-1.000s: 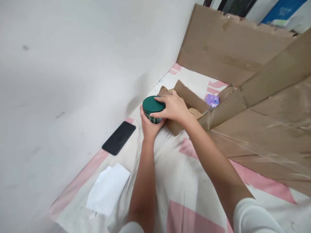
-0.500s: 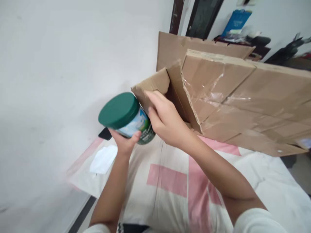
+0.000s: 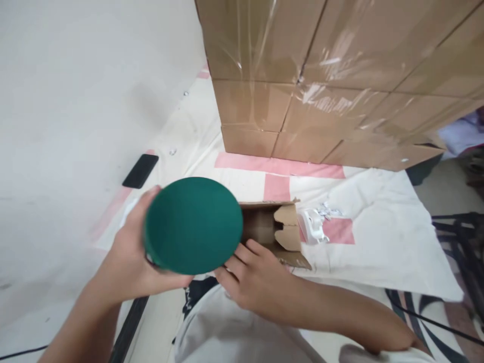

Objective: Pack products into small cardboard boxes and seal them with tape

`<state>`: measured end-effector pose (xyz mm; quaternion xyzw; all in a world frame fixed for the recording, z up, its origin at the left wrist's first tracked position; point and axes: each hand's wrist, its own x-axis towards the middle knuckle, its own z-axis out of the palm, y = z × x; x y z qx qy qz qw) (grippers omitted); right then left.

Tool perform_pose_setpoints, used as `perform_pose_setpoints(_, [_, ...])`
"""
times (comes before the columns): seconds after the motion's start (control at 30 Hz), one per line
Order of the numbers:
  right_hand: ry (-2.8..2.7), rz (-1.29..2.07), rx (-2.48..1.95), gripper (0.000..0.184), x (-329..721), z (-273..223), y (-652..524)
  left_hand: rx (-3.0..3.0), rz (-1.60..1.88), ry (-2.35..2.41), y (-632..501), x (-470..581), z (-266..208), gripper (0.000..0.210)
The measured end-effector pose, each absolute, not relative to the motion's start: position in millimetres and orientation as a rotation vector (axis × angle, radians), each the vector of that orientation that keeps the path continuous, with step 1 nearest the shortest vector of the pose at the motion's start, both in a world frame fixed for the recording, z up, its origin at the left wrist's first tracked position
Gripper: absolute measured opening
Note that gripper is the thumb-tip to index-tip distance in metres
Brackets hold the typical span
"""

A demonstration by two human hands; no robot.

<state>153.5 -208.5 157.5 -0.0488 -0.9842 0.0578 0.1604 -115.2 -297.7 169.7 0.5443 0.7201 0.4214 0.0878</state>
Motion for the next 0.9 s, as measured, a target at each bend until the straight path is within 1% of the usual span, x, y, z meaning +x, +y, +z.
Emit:
perform_pose_setpoints(0.03, [-2.773,0.197,-0.197,0.018,163,159,-207,1.714,1.113,2.105,-287,-106,181,0.12])
perform_pose_setpoints(0.1, [-2.73,0.274,-0.44,0.013,189,164,-197,2.007,0.761,1.969,-267,-88,195,0.12])
perform_pose_setpoints(0.17, [-2.686,0.301,-0.757,0.017,218,167,-183,2.269,0.516,1.816,-249,-76,199,0.112])
perform_pose_setpoints(0.2, [-2.665,0.314,-0.871,0.021,231,167,-178,2.349,0.465,1.763,-242,-72,199,0.109])
perform_pose_setpoints(0.27, [-2.642,0.374,-0.958,0.025,251,164,-173,2.42,0.408,1.712,-228,-70,198,0.107])
perform_pose_setpoints(0.37, [-2.574,0.508,-0.909,0.024,261,154,-176,2.42,0.274,1.663,-211,-72,198,0.111])
perform_pose_setpoints(0.57, [-2.399,0.583,-0.875,0.025,258,135,-181,2.449,0.014,1.519,-181,-57,195,0.109])
perform_pose_setpoints(0.67, [-2.406,0.591,-0.871,0.024,258,131,-182,2.579,-0.015,1.453,-171,-40,184,0.106])
perform_pose_setpoints(0.8, [-2.438,0.536,-0.871,0.024,260,130,-185,2.67,-0.071,1.399,-162,-25,170,0.096])
perform_pose_setpoints(0.9, [-2.444,0.509,-0.891,0.023,263,126,-188,2.709,-0.051,1.388,-159,-18,164,0.092])
